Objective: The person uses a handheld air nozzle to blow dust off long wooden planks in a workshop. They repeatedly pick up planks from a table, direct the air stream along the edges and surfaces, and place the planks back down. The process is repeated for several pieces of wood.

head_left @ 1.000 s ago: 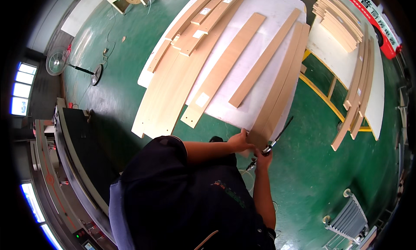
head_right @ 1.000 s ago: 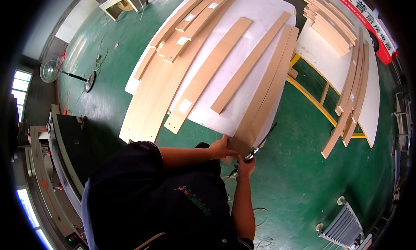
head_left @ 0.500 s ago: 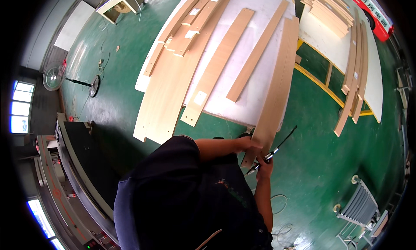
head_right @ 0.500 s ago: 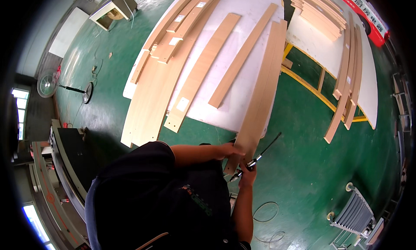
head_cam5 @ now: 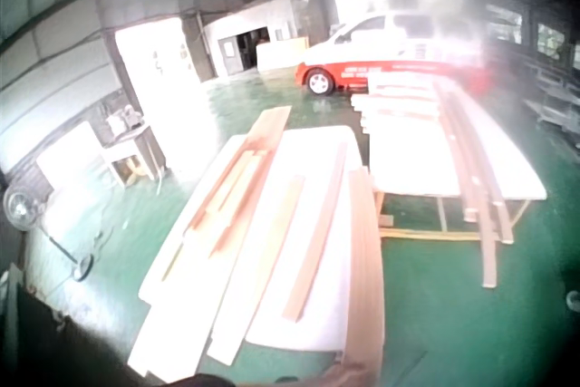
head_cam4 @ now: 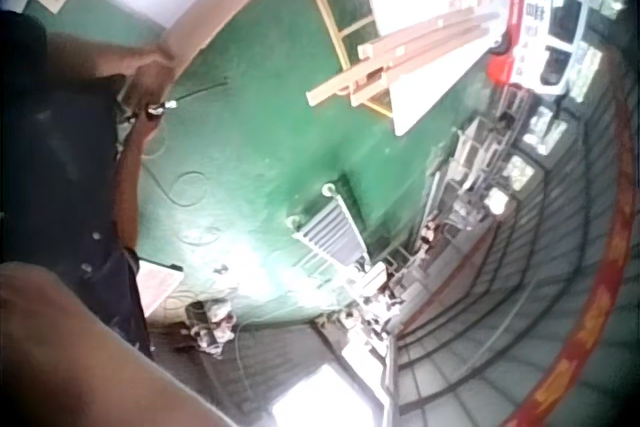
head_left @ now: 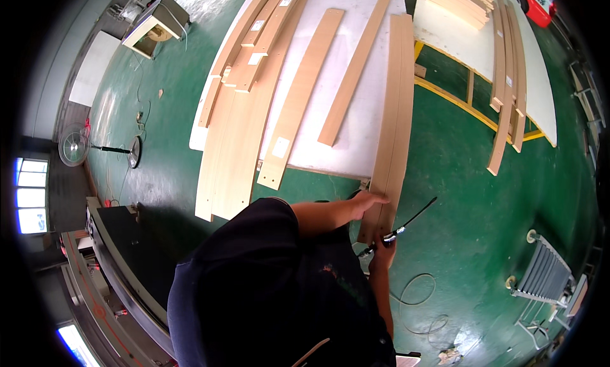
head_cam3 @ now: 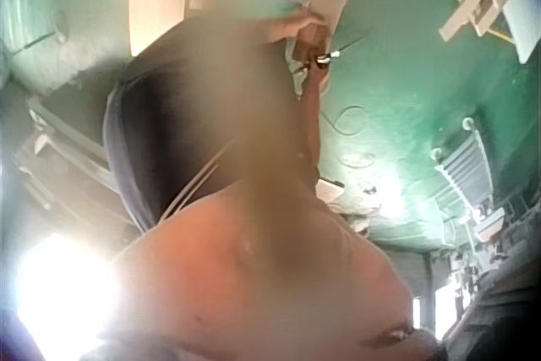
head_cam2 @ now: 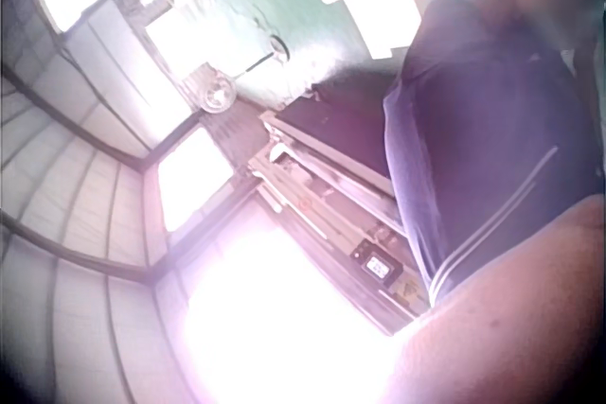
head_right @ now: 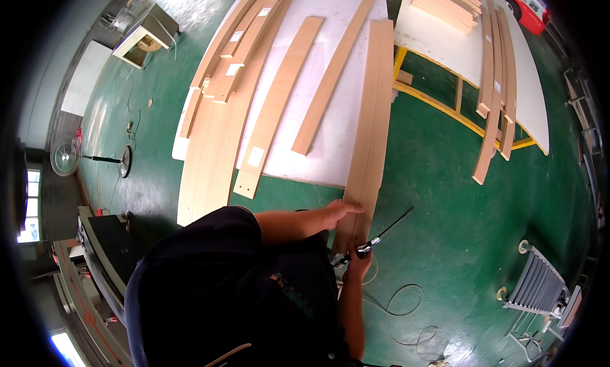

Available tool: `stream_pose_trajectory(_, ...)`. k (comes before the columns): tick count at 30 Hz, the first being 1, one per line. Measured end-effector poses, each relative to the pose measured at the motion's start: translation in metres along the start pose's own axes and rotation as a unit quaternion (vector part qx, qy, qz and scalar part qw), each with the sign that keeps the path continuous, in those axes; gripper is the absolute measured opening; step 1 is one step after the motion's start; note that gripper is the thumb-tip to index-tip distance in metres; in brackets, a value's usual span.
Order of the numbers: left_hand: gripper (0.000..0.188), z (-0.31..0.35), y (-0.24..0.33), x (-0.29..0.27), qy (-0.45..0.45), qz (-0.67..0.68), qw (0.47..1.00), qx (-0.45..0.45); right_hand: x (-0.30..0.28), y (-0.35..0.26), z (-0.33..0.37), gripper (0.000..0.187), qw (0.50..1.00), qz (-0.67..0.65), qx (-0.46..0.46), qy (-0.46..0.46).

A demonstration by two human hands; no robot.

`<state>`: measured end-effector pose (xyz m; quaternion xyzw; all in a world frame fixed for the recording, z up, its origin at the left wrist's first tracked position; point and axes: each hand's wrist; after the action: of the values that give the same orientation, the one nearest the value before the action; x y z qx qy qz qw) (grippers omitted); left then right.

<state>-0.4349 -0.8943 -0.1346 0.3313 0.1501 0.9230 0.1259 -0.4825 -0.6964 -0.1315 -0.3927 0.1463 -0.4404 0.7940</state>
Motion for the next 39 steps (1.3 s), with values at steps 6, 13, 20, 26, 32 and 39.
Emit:
stream_pose_trajectory(6, 0.054, 0.01, 0.0, 0.017, -0.001, -0.011, 1.0, -0.006, -0.021, 0.014, 0.013, 0.038, 0.997, -0.075, 0.004, 0.013)
stream_pose_trajectory(13, 0.049, 0.007, 0.0, 0.031, 0.015, -0.004, 1.0, -0.009, -0.021, 0.01, 0.027, 0.039, 0.995, -0.099, -0.023, -0.002)
stream_pose_trajectory(20, 0.052, -0.001, -0.006, 0.032, -0.022, 0.031, 0.999, -0.036, -0.013, 0.011, 0.027, 0.046, 0.992, -0.104, -0.037, 0.063)
stream_pose_trajectory(26, 0.055, -0.026, 0.01, 0.018, 0.01, 0.005, 1.0, -0.016, -0.021, 0.013, 0.027, 0.05, 0.993, -0.104, -0.034, 0.044)
stream_pose_trajectory(32, 0.052, -0.026, 0.025, 0.023, 0.003, -0.021, 1.0, 0.0, -0.024, 0.02, 0.03, 0.047, 0.994, -0.098, -0.037, 0.043)
stream_pose_trajectory(39, 0.046, -0.018, 0.025, 0.036, -0.012, -0.004, 0.999, -0.034, -0.019, 0.004, 0.052, 0.047, 0.988, -0.108, -0.048, 0.101)
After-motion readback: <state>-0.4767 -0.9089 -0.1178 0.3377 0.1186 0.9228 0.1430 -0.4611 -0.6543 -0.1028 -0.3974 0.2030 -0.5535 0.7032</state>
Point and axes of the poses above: each hand's wrist, its own z-axis away from the middle knuckle, its own x-axis out of the palm, y = z × x, and after that the axes turned 7 degrees about -y, right-handed
